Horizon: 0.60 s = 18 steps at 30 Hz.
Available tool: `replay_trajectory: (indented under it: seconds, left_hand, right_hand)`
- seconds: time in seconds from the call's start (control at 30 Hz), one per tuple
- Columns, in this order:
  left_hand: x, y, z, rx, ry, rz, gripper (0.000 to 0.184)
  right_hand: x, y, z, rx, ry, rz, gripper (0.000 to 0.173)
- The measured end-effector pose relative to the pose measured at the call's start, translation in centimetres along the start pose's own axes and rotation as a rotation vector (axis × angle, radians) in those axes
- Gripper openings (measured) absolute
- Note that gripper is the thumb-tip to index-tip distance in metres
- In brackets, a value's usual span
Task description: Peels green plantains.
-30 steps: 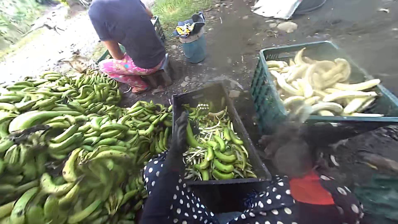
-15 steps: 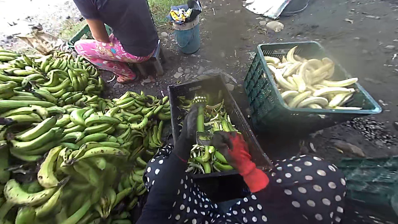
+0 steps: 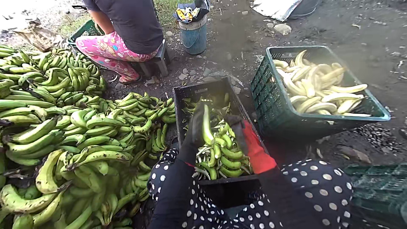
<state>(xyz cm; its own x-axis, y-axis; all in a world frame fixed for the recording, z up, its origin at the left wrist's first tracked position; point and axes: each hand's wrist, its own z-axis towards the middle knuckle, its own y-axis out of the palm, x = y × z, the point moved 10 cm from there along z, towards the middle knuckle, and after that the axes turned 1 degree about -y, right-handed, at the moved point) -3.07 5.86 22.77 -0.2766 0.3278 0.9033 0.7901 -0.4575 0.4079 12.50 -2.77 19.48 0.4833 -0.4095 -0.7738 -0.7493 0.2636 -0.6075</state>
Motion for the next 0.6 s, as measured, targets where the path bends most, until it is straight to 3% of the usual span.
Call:
replay_trajectory:
  seconds: [0.1,0.2,0.4,0.47,0.6]
  left_hand:
    - [2.1,-1.3,-0.6,0.055,0.194,0.32,0.042]
    - [2.1,-2.3,-0.9,0.18,0.166,0.365,0.042]
    - [0.0,0.4,-1.5,-0.004,0.149,0.502,0.05]
    - [-0.2,1.2,-2.0,-0.036,0.103,0.441,0.049]
    - [1.0,-1.9,-0.6,0.121,0.171,0.152,0.045]
  right_hand:
    - [-0.7,1.2,-2.9,-0.106,-0.086,-0.182,0.048]
    - [-1.1,1.1,-5.5,-0.086,-0.157,-0.25,0.051]
    - [0.1,0.7,0.0,-0.026,0.134,-0.122,0.045]
    - [0.8,0.2,2.1,0.0,0.135,-0.084,0.041]
    - [-0.9,0.1,0.6,-0.025,0.08,-0.088,0.043]
